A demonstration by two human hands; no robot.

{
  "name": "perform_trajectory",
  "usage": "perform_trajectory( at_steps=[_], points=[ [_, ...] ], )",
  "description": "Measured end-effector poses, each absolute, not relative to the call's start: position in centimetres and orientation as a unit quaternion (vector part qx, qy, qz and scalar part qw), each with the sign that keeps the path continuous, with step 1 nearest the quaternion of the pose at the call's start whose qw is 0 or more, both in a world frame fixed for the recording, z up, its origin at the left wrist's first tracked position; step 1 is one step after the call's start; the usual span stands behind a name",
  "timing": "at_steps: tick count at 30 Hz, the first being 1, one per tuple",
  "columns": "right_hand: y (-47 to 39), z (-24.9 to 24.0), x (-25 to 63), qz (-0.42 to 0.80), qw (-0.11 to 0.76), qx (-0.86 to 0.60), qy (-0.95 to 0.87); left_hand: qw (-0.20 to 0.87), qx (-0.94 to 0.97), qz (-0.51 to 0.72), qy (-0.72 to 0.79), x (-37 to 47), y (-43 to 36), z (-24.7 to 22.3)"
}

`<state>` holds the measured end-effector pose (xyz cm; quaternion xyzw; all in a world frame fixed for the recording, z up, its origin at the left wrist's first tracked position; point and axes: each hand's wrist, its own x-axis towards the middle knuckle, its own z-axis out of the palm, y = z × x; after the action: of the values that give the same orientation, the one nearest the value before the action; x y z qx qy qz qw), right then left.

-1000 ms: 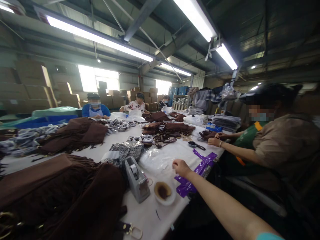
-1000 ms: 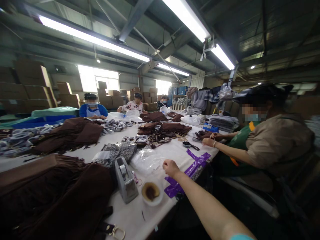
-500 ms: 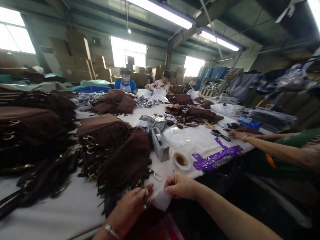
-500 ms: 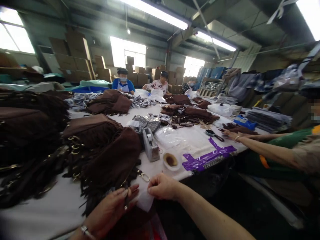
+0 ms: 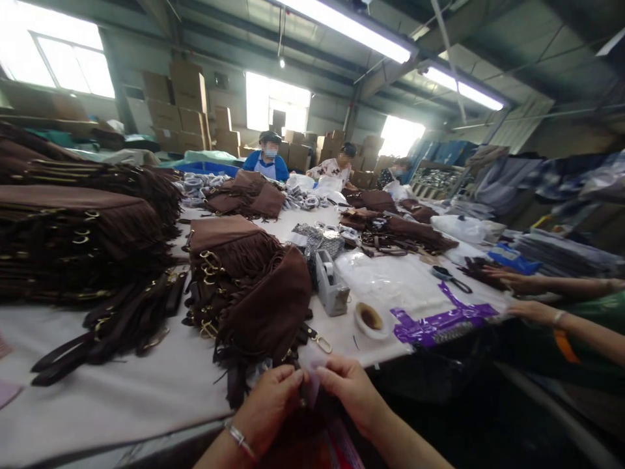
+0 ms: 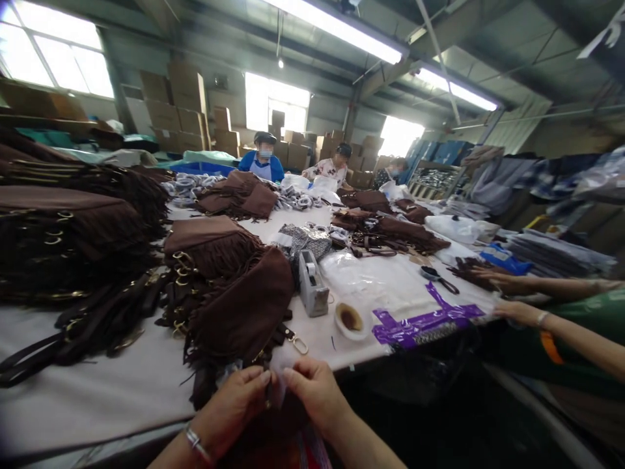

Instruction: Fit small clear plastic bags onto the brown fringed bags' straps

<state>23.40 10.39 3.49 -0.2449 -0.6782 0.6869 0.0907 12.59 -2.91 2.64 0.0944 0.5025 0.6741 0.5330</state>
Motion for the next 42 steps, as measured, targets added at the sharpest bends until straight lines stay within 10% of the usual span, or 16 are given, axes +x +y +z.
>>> perform_trajectory(
  at_steps=[11,24,31,36,42],
  points=[
    [10.5,3.5,25.0,0.41,0.124,-0.238,-0.872,0.531,0.047,0.711,0.459,11.5,-3.1,4.7],
    [10.0,3.8,23.0,0.558,0.143,-0.322,-0.751,0.546,0.089,0.656,0.513,12.3,-2.6,3.9],
    [20.8,5.5,23.9,0.217,0.268,-0.321,-0.882,0.534,0.069,0.641,0.547,11.7,-2.5,2.1],
    [28.8,5.4,23.0,0.086,0.016,-0.476,-0.875,0.527,0.046,0.653,0.541,11.7,-1.9,1.3],
    [30.6,4.3,21.9,0.112,-0.037,-0.47,-0.875,0.517,0.05,0.668,0.533,12.0,-2.1,2.0]
  ],
)
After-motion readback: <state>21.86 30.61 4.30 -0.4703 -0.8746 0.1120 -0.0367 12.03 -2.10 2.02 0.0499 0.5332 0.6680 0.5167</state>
